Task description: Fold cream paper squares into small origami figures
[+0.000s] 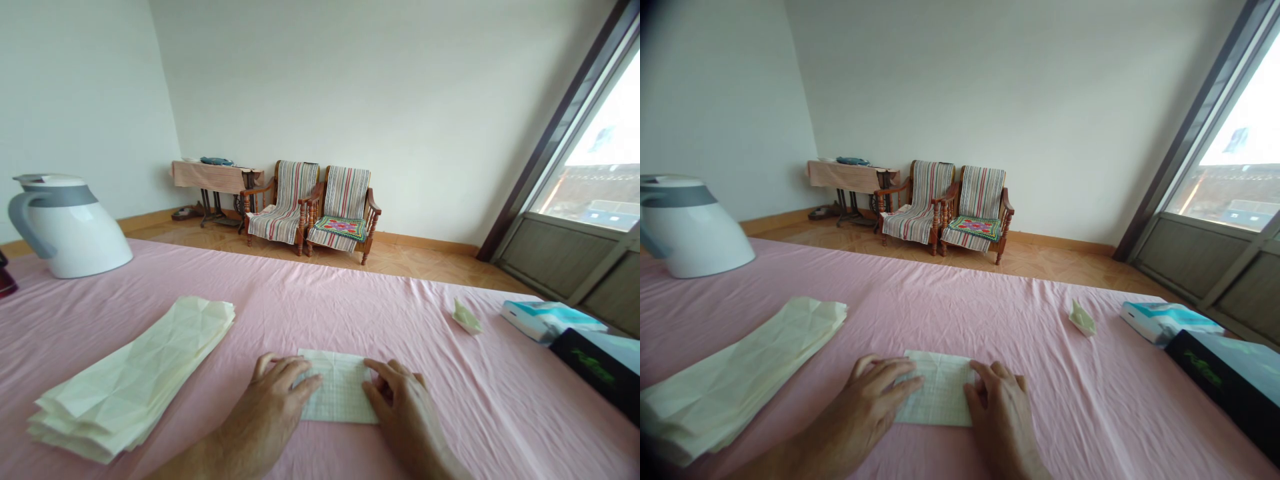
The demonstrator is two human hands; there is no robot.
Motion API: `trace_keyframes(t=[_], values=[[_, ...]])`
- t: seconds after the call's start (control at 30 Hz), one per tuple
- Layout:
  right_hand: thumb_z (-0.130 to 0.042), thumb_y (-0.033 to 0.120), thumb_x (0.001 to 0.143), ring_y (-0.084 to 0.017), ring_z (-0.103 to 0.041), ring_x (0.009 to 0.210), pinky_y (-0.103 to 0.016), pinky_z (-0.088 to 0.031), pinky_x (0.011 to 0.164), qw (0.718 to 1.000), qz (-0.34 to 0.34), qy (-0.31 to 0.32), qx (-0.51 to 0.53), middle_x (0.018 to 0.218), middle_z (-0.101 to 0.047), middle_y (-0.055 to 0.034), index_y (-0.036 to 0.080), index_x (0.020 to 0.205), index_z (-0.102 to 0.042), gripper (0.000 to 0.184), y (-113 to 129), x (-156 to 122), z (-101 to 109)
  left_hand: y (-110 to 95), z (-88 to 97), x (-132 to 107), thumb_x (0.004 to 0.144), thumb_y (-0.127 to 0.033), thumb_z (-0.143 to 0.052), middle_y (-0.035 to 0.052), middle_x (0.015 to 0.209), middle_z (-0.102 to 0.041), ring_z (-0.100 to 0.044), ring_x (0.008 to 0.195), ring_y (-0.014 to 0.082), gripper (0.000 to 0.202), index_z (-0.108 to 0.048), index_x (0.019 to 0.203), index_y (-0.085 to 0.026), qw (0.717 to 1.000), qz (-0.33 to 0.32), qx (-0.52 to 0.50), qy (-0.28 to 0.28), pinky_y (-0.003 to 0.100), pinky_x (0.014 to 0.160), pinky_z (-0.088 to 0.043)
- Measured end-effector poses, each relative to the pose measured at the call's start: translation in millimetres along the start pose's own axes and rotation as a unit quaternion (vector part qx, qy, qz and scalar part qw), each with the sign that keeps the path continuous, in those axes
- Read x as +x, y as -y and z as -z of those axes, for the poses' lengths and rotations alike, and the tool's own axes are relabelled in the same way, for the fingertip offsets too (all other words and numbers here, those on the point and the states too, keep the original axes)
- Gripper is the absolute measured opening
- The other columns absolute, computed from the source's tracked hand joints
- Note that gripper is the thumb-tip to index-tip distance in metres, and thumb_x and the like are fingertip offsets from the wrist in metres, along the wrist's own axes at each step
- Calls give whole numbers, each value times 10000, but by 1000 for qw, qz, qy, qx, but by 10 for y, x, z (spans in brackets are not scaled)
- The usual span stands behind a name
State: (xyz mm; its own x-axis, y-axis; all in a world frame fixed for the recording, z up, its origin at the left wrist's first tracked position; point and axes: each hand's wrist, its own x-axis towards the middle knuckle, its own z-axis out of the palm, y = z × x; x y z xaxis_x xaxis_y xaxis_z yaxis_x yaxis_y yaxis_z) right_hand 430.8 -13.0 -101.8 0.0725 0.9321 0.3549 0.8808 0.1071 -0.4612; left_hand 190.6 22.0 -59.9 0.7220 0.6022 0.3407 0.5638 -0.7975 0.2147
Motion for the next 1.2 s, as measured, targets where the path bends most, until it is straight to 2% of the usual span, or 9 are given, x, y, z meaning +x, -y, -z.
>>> trace_keyframes(t=[0.07,0.17,0.3,0.4,0.5,0.67,0.93,1.1,1.2], values=[[-499,216,868,-213,-625,756,-376,-430,706,998,35,-46,-27,826,-649,-26,253,1065,-645,248,26,-23,33,-1,-1,-4,823,32,-501,57,1157,-607,-534,1100,238,469,-580,1199,-236,1000,3,0,4,436,918,-338],[-467,193,893,-225,-639,910,-377,-452,752,981,152,-109,-58,1027,-675,-54,240,1093,-630,262,128,-64,72,1,-8,-16,872,-20,-532,41,1170,-597,-521,1106,226,418,-571,1214,-257,1000,5,-4,8,419,926,-329],[-493,170,891,-176,-626,1054,-304,-464,842,922,364,-92,-91,1167,-673,-16,194,1169,-598,298,293,-92,53,10,-17,-17,875,-69,-592,20,1171,-594,-516,1098,220,372,-587,1186,-274,1000,24,-12,14,394,924,-331],[-462,196,915,-171,-627,1067,-297,-485,857,884,444,-81,-122,1207,-650,-7,154,1179,-595,299,361,-102,4,14,-8,-6,875,-80,-602,11,1155,-601,-522,1085,211,364,-594,1179,-281,999,30,-17,22,380,919,-335],[-463,200,911,-178,-640,1048,-295,-511,842,882,445,-75,-134,1201,-652,-8,143,1155,-611,291,361,-129,-41,22,2,-3,860,-74,-614,5,1183,-593,-511,1109,211,428,-575,1224,-296,999,30,-18,26,382,938,-327],[-472,138,835,-189,-657,1018,-286,-528,816,905,395,-93,-128,1143,-685,-24,155,1083,-644,302,246,-221,-67,48,-32,-20,848,-55,-602,7,1205,-583,-503,1119,210,475,-563,1251,-304,999,33,-15,16,384,949,-326],[-547,194,723,-235,-688,929,-363,-519,822,943,284,-68,-161,1064,-714,-74,166,1062,-663,359,102,-236,197,46,-12,-27,853,-80,-603,29,1183,-603,-522,1111,222,450,-573,1245,-300,1000,6,-6,-12,396,949,-329],[-526,205,688,-310,-585,1123,-484,-456,908,963,224,-26,-146,1264,-600,-150,126,1260,-538,578,56,-247,203,-14,114,0,798,-316,-739,65,1175,-612,-534,1100,272,419,-610,1192,-254,999,19,-17,24,456,950,-327],[-487,142,622,-315,-481,1243,-522,-392,974,964,237,-33,-116,1363,-509,-162,101,1312,-474,691,86,-236,135,-29,121,20,804,-294,-735,66,1170,-614,-536,1099,267,378,-621,1161,-241,999,23,-19,19,455,953,-325]])
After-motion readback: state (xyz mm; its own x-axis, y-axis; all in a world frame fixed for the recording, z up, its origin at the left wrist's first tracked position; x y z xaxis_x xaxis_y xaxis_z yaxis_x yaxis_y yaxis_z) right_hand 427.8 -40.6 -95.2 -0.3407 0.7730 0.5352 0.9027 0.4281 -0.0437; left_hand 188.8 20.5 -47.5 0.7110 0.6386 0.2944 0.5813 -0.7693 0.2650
